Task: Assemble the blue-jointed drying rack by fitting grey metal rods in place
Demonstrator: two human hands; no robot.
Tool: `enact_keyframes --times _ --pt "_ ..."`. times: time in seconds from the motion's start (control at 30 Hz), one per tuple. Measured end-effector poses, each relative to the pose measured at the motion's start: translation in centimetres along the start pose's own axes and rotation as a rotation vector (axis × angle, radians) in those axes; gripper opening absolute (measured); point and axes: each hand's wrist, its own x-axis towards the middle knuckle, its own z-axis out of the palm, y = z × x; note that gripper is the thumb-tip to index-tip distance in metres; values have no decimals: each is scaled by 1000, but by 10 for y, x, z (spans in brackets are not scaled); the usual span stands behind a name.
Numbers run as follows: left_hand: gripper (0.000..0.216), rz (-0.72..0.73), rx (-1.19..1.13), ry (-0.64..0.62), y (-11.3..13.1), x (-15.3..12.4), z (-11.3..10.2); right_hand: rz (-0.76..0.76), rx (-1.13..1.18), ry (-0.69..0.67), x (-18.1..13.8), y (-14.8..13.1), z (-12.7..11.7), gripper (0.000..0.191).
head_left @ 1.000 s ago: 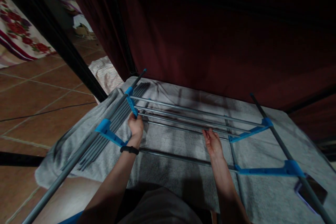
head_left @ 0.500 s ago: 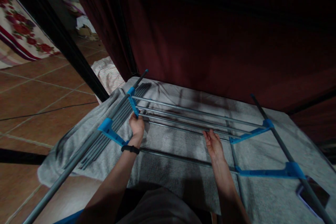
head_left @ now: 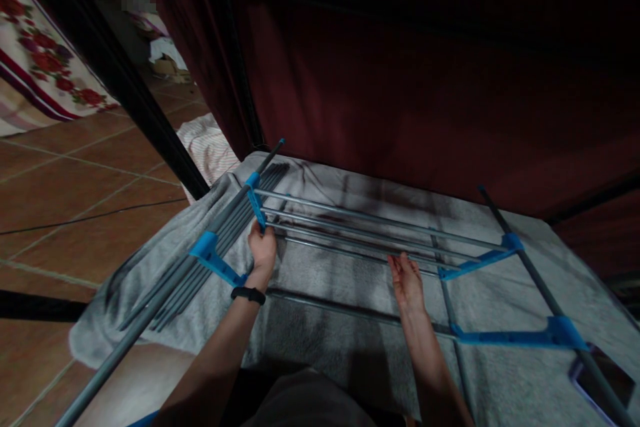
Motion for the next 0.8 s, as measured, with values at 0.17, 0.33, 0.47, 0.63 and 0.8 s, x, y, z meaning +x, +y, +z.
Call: enact_keyframes --times 0.17,0.33,0.47,0.63,0.8 --pt "22 -15 -31 -25 7 -5 -6 -27 -22 15 -1 2 4 42" --pt "27 -33 -52 -49 7 -9 -7 -31 -12 28 -2 3 8 44" --pt "27 -29 -52 -54 4 -9 -7 -29 -8 39 -3 4 9 44" --pt "30 -14 -52 -54 0 -6 -5 -32 -28 73 -2 2 12 43" --pt "37 9 -50 -49 1 -9 -1 -20 -29 54 -6 2 20 34"
